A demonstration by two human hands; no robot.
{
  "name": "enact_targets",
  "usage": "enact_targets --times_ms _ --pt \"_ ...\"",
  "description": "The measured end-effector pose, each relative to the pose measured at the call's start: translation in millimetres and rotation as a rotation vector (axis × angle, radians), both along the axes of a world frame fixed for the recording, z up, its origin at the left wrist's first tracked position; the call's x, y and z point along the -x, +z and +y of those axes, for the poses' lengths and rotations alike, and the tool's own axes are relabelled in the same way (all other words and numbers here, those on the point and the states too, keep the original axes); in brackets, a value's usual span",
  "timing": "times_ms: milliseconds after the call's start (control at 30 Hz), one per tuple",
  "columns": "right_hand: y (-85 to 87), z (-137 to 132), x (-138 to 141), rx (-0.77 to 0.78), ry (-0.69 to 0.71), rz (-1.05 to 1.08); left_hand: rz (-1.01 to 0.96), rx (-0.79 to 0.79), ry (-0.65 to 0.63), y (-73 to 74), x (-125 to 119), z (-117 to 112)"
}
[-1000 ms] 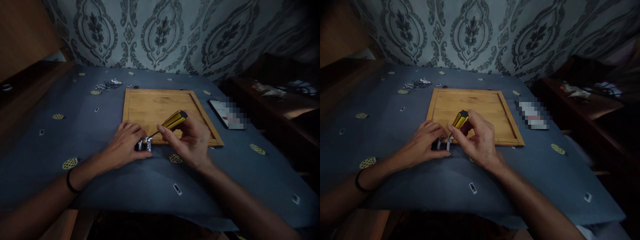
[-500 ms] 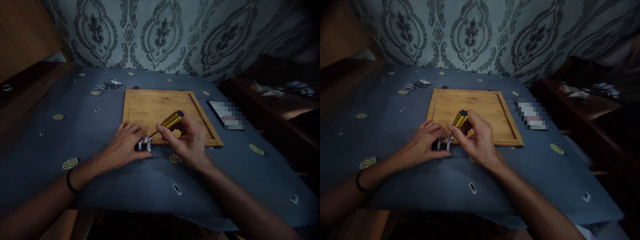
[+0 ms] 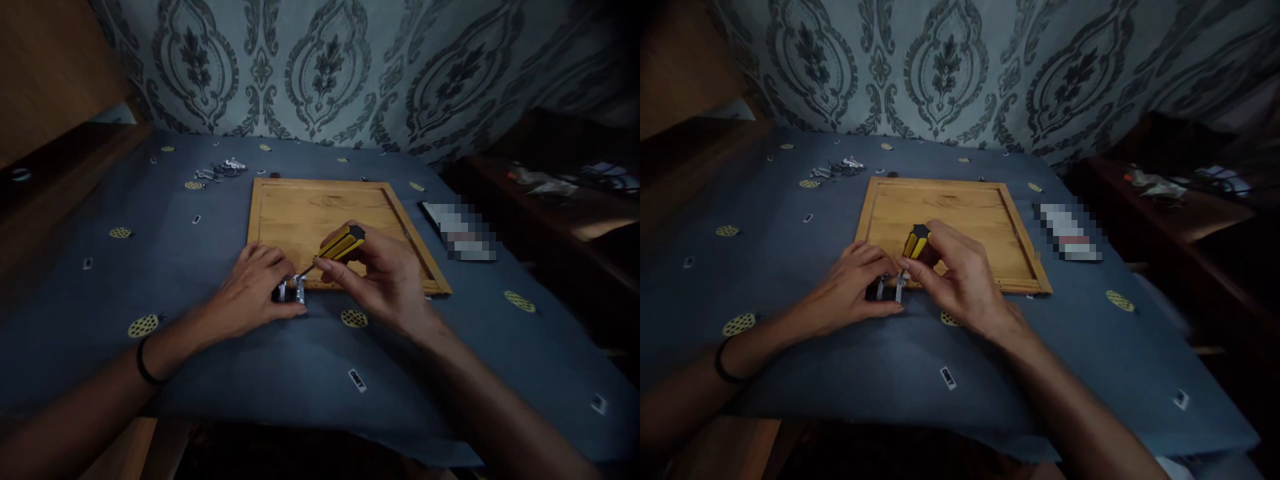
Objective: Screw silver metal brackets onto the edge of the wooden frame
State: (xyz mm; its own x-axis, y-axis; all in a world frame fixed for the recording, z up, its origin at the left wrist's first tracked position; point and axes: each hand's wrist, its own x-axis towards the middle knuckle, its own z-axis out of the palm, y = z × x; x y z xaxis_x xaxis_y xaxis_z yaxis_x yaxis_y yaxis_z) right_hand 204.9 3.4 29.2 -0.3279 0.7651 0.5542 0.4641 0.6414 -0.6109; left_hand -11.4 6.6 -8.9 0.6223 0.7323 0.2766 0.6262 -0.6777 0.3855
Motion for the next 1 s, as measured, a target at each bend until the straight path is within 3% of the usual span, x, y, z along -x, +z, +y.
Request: enact_targets --times_ms 467,567,733,1000 --pt "-0.8 1.1 -1.6 0.064 0.025 0.042 0.006 0.007 0.008 0.5 -0.3 0.2" --pt "5.3 -3.5 0.0 0.086 0.002 0.159 -0.002 0.015 0.008 0.7 -0.1 0.1" --pt "19.4 -9.9 1.6 0.042 -0.185 0.494 0.001 0.031 0.002 2.2 0.3 -0.1" --pt "6.2 -3.4 3.1 0.122 -0.069 0.232 0.02 0.038 -0.002 5.0 -0.3 -0.1"
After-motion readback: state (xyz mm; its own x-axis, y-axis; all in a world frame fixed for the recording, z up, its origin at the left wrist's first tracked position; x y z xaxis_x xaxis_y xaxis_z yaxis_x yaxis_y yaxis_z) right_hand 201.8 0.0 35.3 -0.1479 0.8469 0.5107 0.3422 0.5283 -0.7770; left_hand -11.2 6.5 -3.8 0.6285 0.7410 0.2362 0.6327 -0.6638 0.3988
